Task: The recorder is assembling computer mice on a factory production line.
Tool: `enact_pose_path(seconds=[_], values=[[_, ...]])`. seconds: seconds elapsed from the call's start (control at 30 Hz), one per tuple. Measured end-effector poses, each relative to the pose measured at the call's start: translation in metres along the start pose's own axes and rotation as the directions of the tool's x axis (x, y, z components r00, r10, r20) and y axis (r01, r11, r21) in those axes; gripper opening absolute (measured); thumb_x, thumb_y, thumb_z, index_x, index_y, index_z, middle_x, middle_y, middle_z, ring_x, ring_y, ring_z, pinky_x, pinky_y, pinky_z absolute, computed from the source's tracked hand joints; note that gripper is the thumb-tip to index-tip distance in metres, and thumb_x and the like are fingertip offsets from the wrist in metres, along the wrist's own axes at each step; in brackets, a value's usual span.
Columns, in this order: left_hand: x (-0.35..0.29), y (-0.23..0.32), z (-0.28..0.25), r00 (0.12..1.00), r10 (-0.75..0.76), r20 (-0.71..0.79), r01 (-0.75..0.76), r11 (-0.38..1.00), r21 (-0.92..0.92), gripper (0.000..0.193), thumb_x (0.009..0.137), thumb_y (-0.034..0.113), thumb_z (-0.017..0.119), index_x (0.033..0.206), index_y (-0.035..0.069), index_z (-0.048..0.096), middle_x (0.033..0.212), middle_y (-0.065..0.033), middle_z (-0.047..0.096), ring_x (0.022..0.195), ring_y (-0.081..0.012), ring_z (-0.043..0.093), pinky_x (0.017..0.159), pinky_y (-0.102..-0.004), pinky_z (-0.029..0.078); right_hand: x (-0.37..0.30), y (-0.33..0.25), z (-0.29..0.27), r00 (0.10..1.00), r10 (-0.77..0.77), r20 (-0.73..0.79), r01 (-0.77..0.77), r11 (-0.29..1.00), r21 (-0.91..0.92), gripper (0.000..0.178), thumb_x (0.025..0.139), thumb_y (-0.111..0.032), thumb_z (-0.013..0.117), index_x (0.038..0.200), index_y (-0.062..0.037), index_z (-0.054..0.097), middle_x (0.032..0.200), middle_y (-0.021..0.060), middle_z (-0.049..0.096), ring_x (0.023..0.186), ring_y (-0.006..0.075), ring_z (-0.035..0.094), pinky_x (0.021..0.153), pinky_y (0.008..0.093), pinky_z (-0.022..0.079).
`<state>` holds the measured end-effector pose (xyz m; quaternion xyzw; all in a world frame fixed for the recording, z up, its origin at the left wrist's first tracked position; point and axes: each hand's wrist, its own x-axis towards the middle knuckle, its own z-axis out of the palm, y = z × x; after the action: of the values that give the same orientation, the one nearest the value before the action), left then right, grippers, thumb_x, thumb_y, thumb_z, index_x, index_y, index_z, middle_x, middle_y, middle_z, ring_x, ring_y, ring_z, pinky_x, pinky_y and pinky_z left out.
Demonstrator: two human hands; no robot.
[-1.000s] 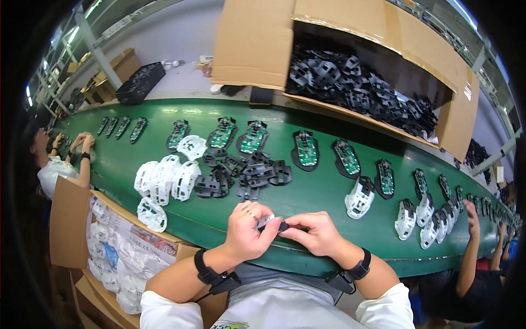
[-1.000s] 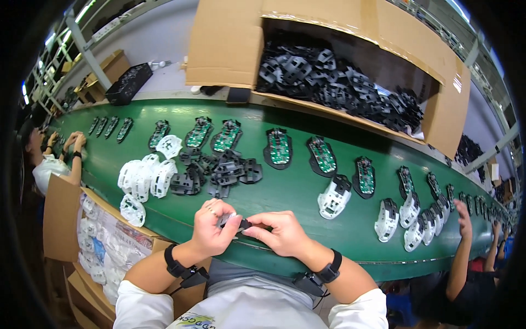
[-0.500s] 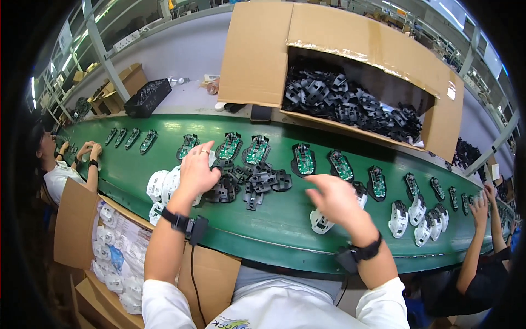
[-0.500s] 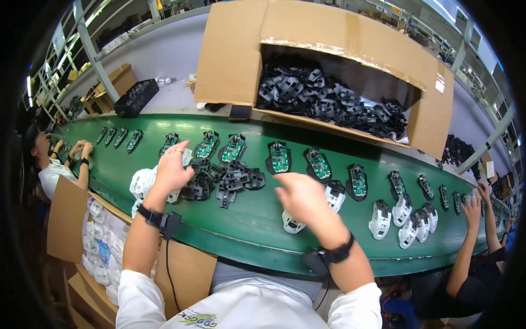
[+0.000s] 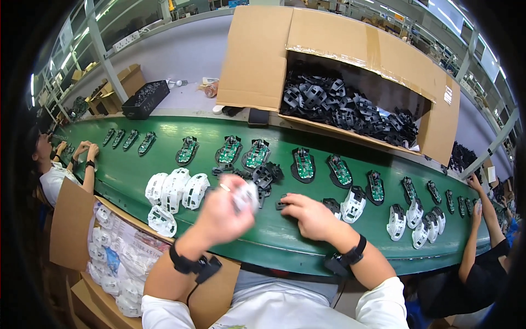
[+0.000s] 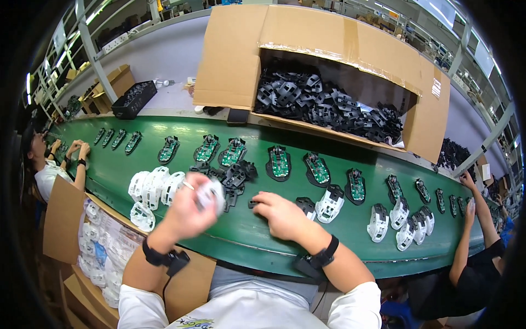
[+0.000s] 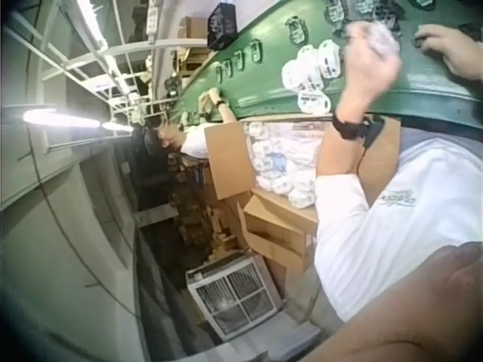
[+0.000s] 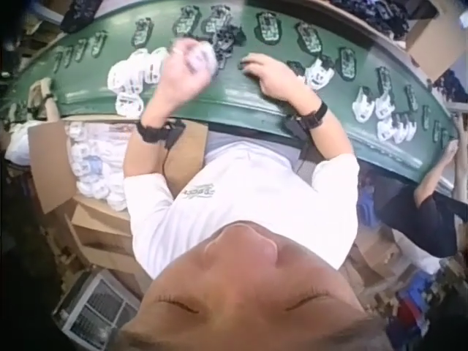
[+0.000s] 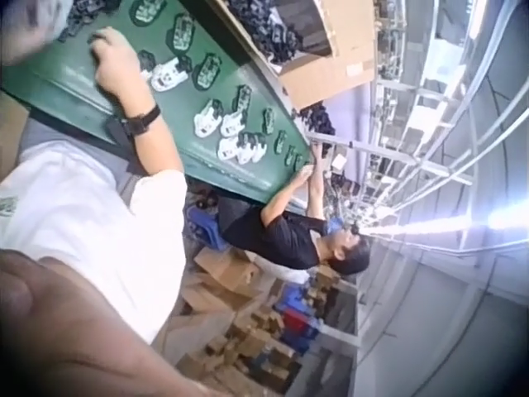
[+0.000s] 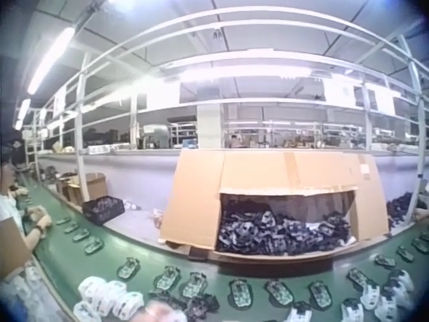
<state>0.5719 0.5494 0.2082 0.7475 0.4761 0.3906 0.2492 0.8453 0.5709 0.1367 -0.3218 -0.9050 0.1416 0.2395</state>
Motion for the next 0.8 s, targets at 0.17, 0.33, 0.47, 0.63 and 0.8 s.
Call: enact_pose_path(seconds=[0.17,0.33,0.47,0.63,0.8], values=[[-0.024,-0.02,0.055,0.972,0.164,0.166,-0.172,0.984,0.037,0.044,0.088,0.024,0.077,0.123,0.004,0.059,0.091,-0.0175,0.071,0.081,-0.0332,0.072,0.072,-0.0394,0.057,-0.003,-0.034,0.009,0.979,0.205,-0.011,-0.205,0.978,-0.025,0.044,0.074,-0.008,0.069,0.117,-0.0008,0.064,0.134,0.0179,0.061,0.13,0.0388,0.055,0.111,0.0444,0.046],[-0.03,-0.052,0.075,0.995,-0.07,0.066,0.083,0.971,-0.224,0.04,0.097,0.024,0.071,0.128,0.001,0.058,0.102,-0.0147,0.074,0.087,-0.0183,0.072,0.075,-0.0303,0.056,-0.017,-0.015,0.017,0.967,0.254,0.018,-0.247,0.954,-0.173,0.048,0.079,-0.016,0.07,0.124,-0.002,0.062,0.14,0.0198,0.057,0.131,0.0376,0.054,0.106,0.0422,0.048],[-0.032,-0.053,0.062,0.909,-0.323,0.265,0.411,0.576,-0.707,0.039,0.096,0.013,0.071,0.125,-0.006,0.057,0.112,-0.0096,0.071,0.098,-0.0099,0.067,0.084,-0.0265,0.055,-0.019,-0.036,0.013,0.978,0.203,0.054,-0.189,0.963,-0.194,0.055,0.08,-0.026,0.075,0.129,-0.0031,0.062,0.147,0.0269,0.049,0.136,0.0411,0.05,0.105,0.0423,0.048],[-0.029,-0.058,0.059,0.953,-0.218,0.212,0.294,0.835,-0.465,0.051,0.092,0.012,0.072,0.134,-0.007,0.05,0.112,-0.0126,0.072,0.098,-0.0114,0.068,0.084,-0.0276,0.055,-0.008,-0.05,0.013,0.955,0.294,0.032,-0.274,0.92,-0.28,0.055,0.083,-0.034,0.077,0.128,-0.0054,0.066,0.148,0.0296,0.046,0.129,0.0439,0.051,0.103,0.0451,0.049],[-0.031,-0.06,0.056,0.928,-0.266,0.262,0.366,0.784,-0.502,0.053,0.09,0.012,0.073,0.135,-0.006,0.051,0.11,-0.013,0.073,0.095,-0.0119,0.069,0.082,-0.028,0.056,-0.013,-0.051,0.027,0.935,0.348,0.071,-0.306,0.89,-0.337,0.048,0.085,-0.02,0.071,0.13,-0.0055,0.064,0.141,0.0309,0.051,0.122,0.0412,0.055,0.101,0.0449,0.05]])
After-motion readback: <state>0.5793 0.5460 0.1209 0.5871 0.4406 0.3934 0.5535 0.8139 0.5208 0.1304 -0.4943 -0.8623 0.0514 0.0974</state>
